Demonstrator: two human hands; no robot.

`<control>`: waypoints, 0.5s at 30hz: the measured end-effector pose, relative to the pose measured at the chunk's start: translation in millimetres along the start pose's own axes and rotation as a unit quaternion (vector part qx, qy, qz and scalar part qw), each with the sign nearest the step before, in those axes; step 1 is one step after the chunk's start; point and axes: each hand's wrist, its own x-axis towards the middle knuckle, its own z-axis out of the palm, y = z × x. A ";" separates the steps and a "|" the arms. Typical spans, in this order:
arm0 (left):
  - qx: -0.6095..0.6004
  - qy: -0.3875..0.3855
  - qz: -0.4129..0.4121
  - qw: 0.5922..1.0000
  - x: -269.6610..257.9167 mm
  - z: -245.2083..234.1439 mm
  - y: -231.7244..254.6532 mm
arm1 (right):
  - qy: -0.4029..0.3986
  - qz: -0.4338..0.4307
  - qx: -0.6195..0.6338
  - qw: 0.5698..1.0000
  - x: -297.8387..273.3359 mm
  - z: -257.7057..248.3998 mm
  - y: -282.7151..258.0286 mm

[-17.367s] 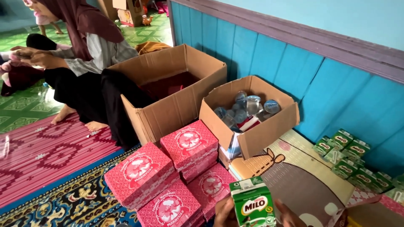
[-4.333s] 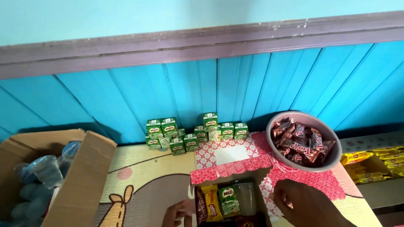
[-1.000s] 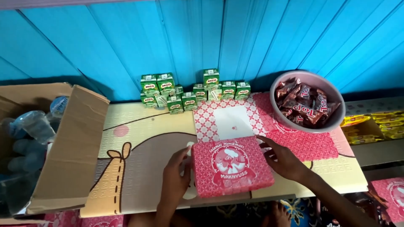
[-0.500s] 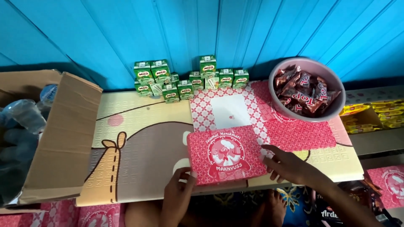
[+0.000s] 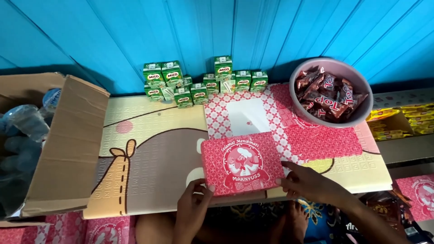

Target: Packing various snack items like juice boxes and chocolate bars into small gift boxes.

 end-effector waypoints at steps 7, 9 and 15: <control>0.004 -0.005 0.008 1.000 3.3 0.3 -5.3 | 0.001 -0.008 0.004 1.000 4.8 2.1 3.9; 0.006 -0.005 0.009 1.000 4.6 0.7 -6.8 | 0.005 -0.013 0.004 1.000 5.4 2.4 3.7; 0.027 -0.004 0.014 1.000 10.3 2.5 -15.5 | 0.017 -0.027 -0.077 0.997 13.6 3.2 8.0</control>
